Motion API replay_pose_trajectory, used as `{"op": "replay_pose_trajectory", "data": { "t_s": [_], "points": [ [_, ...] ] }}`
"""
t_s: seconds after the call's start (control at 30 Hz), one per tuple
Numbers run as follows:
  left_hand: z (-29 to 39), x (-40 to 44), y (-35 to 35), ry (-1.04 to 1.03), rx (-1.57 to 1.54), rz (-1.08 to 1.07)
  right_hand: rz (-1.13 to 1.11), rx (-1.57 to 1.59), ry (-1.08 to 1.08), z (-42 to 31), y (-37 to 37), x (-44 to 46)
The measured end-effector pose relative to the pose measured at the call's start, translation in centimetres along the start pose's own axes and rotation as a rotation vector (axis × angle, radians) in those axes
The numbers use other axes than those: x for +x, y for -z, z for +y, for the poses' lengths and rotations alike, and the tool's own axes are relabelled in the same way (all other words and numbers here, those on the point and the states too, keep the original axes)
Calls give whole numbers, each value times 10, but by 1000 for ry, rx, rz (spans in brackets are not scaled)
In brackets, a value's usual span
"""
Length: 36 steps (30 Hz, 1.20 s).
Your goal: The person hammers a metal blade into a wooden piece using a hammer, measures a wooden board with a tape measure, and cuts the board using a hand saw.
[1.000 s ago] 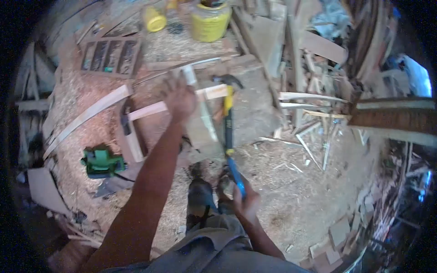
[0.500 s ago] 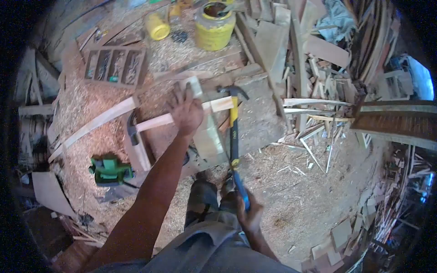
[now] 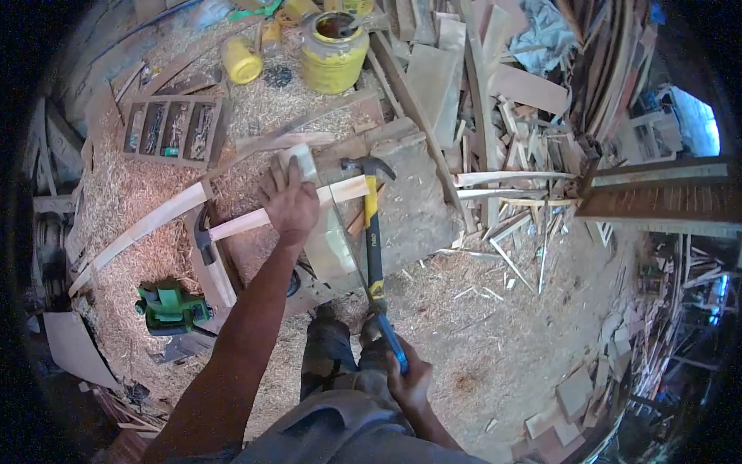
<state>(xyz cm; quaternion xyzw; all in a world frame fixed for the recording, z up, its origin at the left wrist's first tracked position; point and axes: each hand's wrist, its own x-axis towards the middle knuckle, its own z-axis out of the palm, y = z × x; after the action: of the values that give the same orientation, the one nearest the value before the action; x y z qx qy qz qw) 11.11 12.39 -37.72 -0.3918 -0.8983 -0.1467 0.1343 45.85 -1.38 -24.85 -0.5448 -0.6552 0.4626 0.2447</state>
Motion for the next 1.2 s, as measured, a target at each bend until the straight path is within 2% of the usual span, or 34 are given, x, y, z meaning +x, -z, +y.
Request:
{"op": "replay_pose_trajectory", "data": {
  "t_s": [0.07,0.13,0.2,0.3,0.4,0.47,0.53,0.63,0.67,0.77,0.87,0.93,1.0,1.07,1.17,1.2],
  "points": [
    [-3,-3,5,5,-20,-27,-46,-95,-101,-11,-9,31],
    [1,1,6,36,-21,-78,-52,-88,-32,-2,-60,94],
    [0,0,1,58,0,-67,-84,-154,-10,-14,-77,126],
    [2,-2,6,64,4,-66,-176,-198,-101,-19,-33,76],
    [1,0,2,60,3,-84,-134,-66,-155,1,30,-25],
    [2,1,7,34,-16,-63,-101,-41,-131,7,25,-27],
    [0,1,4,18,-42,-41,-109,-156,-136,11,-3,23],
    [-3,12,-6,63,55,63,-88,-53,-66,-9,-59,80],
    [-3,15,-10,65,23,76,-41,-41,-24,2,-59,84],
    [-1,8,-4,20,-52,67,-111,-198,-61,-29,-27,64],
    [-2,9,-10,55,-16,52,-81,-127,-77,-19,21,0],
    [1,11,-12,23,-67,81,-88,-165,-104,-14,34,3],
    [-8,6,-11,-4,-73,69,-136,-206,-114,-12,11,29],
    [-6,13,0,40,-52,92,-136,-115,-97,-8,-37,76],
    [0,25,4,60,-75,120,-64,24,-54,12,-48,77],
    [-2,18,6,56,-82,103,-101,-37,-134,-4,-35,66]
  ]
}}
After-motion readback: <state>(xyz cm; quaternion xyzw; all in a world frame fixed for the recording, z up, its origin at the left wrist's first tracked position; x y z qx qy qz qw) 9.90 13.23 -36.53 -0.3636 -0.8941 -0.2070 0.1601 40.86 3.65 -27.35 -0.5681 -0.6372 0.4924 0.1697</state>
